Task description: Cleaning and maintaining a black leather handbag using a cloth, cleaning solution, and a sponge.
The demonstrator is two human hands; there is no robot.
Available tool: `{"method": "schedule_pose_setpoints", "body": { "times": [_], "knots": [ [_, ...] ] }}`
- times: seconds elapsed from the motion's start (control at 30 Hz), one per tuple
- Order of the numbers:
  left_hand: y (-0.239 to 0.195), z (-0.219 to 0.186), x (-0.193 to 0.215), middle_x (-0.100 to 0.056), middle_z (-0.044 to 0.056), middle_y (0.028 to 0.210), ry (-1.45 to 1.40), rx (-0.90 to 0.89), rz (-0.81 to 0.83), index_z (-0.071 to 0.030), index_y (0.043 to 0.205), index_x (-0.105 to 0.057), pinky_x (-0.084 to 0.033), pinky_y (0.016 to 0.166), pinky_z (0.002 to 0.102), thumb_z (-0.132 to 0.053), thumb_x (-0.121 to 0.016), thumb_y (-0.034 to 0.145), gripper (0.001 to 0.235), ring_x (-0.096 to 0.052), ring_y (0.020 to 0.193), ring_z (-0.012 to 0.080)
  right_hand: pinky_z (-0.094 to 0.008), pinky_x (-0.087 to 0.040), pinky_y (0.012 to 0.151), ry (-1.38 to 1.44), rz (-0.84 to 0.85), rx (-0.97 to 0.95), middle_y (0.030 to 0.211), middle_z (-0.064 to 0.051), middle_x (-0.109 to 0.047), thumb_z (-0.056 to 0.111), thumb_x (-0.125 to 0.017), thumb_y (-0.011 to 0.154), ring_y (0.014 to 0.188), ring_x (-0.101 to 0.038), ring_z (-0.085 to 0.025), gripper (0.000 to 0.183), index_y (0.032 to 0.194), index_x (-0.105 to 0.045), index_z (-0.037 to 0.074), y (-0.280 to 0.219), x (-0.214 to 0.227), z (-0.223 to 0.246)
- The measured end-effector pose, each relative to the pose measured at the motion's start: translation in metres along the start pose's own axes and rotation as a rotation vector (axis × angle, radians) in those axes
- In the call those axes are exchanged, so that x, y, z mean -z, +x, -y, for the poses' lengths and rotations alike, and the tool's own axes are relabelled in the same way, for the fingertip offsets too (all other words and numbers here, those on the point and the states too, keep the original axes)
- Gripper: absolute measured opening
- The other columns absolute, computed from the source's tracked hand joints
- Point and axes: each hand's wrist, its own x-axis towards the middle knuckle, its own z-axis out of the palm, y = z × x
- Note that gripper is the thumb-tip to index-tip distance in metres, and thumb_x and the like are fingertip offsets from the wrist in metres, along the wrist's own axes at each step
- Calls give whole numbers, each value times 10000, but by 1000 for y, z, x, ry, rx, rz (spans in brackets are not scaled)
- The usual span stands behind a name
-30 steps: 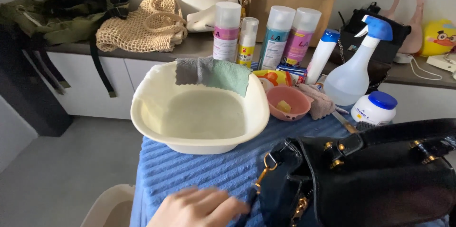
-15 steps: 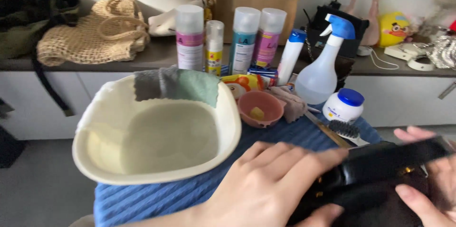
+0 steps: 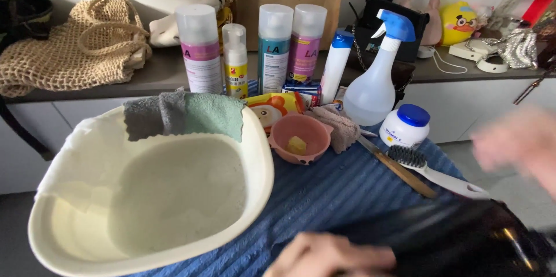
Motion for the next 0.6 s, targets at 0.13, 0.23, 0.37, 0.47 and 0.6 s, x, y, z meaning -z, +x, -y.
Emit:
{"method": "schedule_pose_setpoints", "body": {
  "times": [0.13, 0.23, 0.37, 0.47, 0.6],
  "knots": [
    [9, 15, -8, -777, -243, 1063, -49, 55, 173, -349, 1005, -789, -476, 892, 157, -316, -603, 991, 189, -667, 977, 5, -498, -546, 1024, 45, 90, -119, 1097, -119, -711, 252, -702, 838, 1101, -709, -324, 250, 1051, -752, 132, 131, -53, 7],
    [14, 25, -10, -751, -228, 1125, -82, 114, 318, -346, 1050, -757, -436, 954, 161, -320, -561, 999, 204, -640, 1065, 13, -461, -574, 923, 93, 161, -208, 1008, -135, -740, 142, -686, 883, 1011, -728, -321, 182, 1034, -770, 82, 166, -112, -26],
    [25, 36, -10, -710, -204, 1225, -132, 192, 536, -342, 1122, -707, -373, 1054, 170, -325, -493, 1013, 240, -599, 1205, 25, -444, -593, 861, 53, 222, -251, 965, -161, -758, 70, -680, 906, 964, -749, -324, 147, 1027, -762, 56, 199, -189, -62],
    [32, 43, -8, -680, -185, 1300, -168, 251, 699, -338, 1176, -669, -327, 1129, 178, -328, -443, 1024, 272, -568, 1310, 36, -457, -581, 892, -103, 231, -262, 996, -159, -759, 107, -699, 907, 1005, -746, -341, 190, 1089, -735, 64, 206, -232, -88],
    [37, 49, -3, -636, -156, 1412, -228, 344, 945, -330, 1257, -613, -257, 1241, 192, -331, -367, 1040, 328, -522, 1467, 53, -460, -552, 983, -169, 368, -509, 1300, -132, -673, 142, -701, 932, 1177, -658, -310, 370, 1291, -638, 82, 224, -244, -69]
  ]
}}
